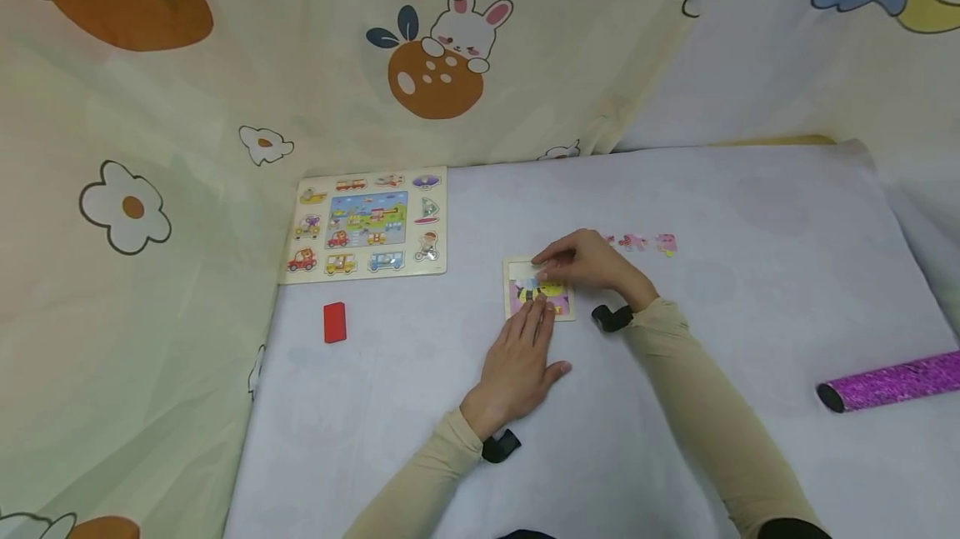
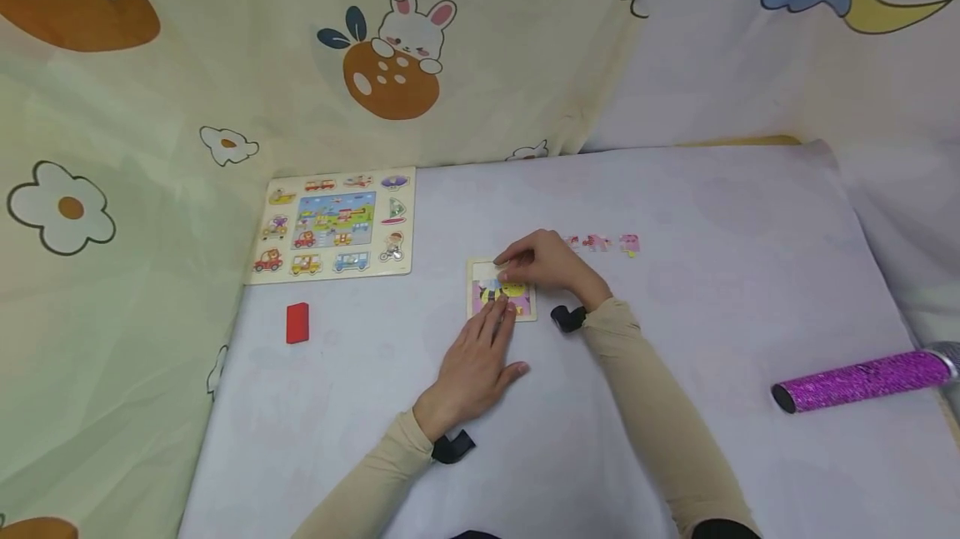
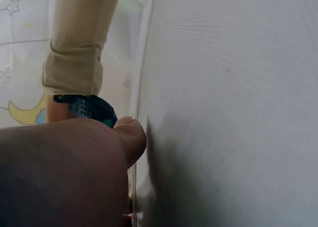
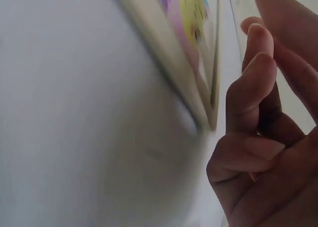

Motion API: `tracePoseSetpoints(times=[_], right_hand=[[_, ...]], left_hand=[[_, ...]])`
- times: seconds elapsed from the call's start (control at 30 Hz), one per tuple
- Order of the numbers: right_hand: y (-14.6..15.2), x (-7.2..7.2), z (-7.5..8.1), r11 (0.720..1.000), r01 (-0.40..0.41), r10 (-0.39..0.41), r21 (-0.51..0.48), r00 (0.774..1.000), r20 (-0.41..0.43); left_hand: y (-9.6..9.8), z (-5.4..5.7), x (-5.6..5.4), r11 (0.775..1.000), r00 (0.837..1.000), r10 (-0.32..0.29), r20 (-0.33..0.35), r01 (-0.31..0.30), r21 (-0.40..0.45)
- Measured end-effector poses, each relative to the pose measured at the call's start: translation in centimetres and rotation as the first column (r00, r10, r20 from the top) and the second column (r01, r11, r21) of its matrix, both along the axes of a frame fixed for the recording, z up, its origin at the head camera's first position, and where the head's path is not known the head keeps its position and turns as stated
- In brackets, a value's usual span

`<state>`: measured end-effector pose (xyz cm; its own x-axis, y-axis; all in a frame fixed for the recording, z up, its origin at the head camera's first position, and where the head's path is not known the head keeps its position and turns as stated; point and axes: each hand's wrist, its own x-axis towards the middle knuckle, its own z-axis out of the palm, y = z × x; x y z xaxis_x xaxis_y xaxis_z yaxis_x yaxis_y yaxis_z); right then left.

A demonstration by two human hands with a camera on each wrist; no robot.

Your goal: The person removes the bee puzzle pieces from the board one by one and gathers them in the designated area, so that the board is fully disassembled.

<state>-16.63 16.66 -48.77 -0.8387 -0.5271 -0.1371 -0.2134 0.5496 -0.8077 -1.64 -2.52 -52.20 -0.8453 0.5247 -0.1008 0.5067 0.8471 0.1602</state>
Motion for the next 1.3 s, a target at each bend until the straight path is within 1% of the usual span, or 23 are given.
tracePoseSetpoints(times=[0.13, 0.27, 0.5, 0.83, 1.07, 1.17, 1.3], right_hand=[[-1.3, 0.1, -0.1, 0.999, -0.032, 0.031, 0.024, 0.999, 0.028], [-2.0, 0.3, 0.0, 0.997, -0.051, 0.049, 0.062, 0.998, 0.030], [-2.7, 0.4, 0.2, 0.991, -0.103, 0.104, 0.084, 0.995, -0.004], [-3.1, 0.3, 0.5, 0.989, -0.093, 0.094, 0.116, 0.996, -0.004], [-3.3, 0.2, 0.4, 0.990, -0.071, 0.070, 0.119, 0.997, 0.014], [-3.2, 0.2, 0.4, 0.990, -0.076, 0.075, 0.123, 0.997, 0.014], [-3.0, 0.2, 0.5, 0.991, -0.078, 0.075, 0.107, 0.997, 0.037]], left_hand=[[-0.1, -0.1, 0.1, 1.000, 1.000, -0.009, -0.008, 0.009, -0.014], [-0.1, -0.2, 0.1, 1.000, 1.000, -0.013, -0.009, 0.013, -0.017], [-0.2, -0.3, 0.2, 0.999, 0.999, -0.019, -0.031, 0.018, -0.028], [-0.3, 0.0, 0.0, 1.000, 0.999, -0.014, -0.034, 0.014, -0.010], [-0.2, 0.0, -0.1, 1.000, 0.999, -0.017, -0.043, 0.017, -0.001], [-0.2, 0.0, -0.1, 1.000, 0.999, -0.017, -0.036, 0.017, -0.005], [-0.3, 0.0, -0.2, 1.000, 0.999, -0.016, -0.034, 0.016, -0.011]])
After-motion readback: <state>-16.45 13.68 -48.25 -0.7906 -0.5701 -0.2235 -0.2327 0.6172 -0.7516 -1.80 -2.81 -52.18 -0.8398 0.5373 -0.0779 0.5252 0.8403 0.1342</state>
